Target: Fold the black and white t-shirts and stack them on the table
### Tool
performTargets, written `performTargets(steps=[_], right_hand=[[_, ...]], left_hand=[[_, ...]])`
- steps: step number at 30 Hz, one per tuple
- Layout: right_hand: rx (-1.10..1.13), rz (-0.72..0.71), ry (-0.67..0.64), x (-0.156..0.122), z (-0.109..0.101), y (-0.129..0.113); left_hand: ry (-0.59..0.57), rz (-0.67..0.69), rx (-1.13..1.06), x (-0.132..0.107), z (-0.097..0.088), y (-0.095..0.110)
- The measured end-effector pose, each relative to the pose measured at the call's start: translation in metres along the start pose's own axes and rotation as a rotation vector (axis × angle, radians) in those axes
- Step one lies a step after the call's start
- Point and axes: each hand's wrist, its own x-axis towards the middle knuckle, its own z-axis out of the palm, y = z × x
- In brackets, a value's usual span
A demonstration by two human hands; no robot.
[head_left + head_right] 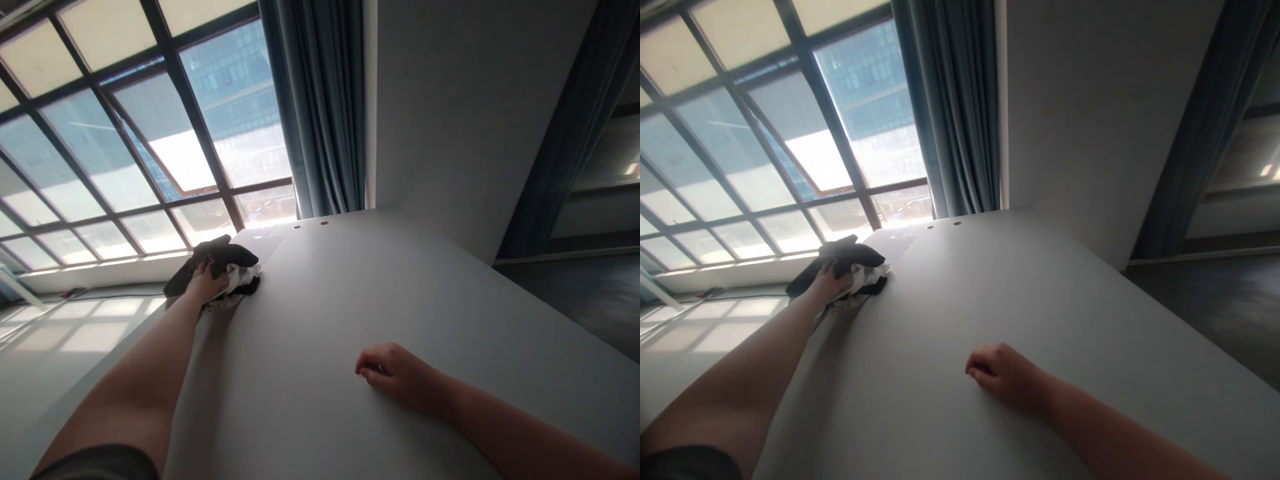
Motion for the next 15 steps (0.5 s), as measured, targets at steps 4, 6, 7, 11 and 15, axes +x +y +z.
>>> performTargets(steps=[4, 6, 7, 11, 15], right_hand=[[-0.008, -0.022, -0.018, 0.000, 0.001, 0.001], [-0.007, -0.037, -0.033, 0.000, 0.001, 0.002], [-0.008, -0.046, -0.040, 0.000, 0.001, 0.003], [-0.023, -0.077, -0.042, -0.002, 0.002, 0.002], [-0.038, -0.091, -0.026, -0.003, 0.003, -0.001]], left_hand=[[-0.007, -0.067, 0.075, -0.022, 0.040, 0.015], [-0.006, -0.102, 0.106, -0.028, 0.044, 0.020], [-0.012, -0.106, 0.108, -0.030, 0.044, 0.022], [0.061, -0.092, 0.074, -0.047, 0.046, 0.024], [0.236, -0.106, 0.087, -0.089, 0.069, 0.030]])
